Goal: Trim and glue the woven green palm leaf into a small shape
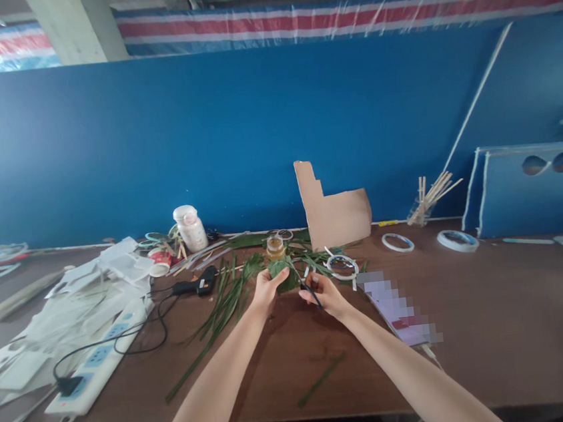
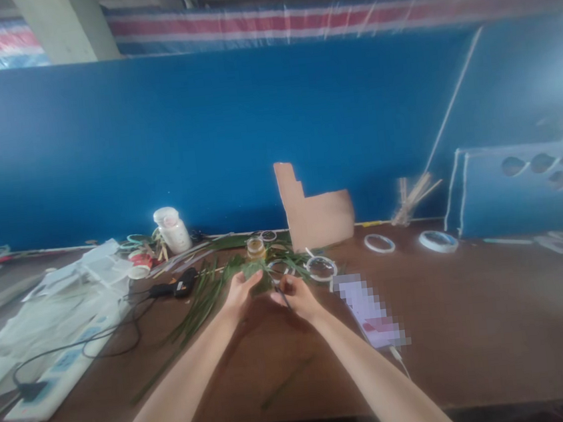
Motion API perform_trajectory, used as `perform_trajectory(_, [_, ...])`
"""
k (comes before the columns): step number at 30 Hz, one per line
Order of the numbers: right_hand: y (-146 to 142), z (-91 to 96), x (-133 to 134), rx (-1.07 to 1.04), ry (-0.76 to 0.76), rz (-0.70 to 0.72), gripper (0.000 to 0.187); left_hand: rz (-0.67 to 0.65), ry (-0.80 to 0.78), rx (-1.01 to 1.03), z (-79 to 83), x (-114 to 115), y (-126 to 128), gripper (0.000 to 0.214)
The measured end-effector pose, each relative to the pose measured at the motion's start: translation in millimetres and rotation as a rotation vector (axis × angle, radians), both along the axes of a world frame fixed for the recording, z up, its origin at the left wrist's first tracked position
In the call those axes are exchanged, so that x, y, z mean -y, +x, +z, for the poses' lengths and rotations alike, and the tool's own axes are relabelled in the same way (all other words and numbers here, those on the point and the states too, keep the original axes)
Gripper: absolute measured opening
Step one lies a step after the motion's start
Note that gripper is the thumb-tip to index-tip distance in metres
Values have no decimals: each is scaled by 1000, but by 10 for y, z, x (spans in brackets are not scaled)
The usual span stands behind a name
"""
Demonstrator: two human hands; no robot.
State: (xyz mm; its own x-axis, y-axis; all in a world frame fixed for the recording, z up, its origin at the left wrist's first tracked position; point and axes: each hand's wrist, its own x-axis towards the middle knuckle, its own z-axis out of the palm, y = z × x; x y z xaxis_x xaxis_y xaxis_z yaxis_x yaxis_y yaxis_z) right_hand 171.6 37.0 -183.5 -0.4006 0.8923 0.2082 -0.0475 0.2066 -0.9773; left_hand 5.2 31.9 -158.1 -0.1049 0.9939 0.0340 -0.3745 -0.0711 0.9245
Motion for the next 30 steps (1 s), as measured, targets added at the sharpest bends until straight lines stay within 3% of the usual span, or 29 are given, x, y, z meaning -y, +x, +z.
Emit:
perform_trajectory(7, [-6,-60,-26,-35,6,22,33,21,-15,-12,59,36,11,31])
perform_trajectory(16, [18,-97,-40,12,10,12,33,2,5,-37,21,21,-19,30])
perform_trajectory(30, [39,9,-5,-31,1,68,34,-94,28,43,4,16,-16,28])
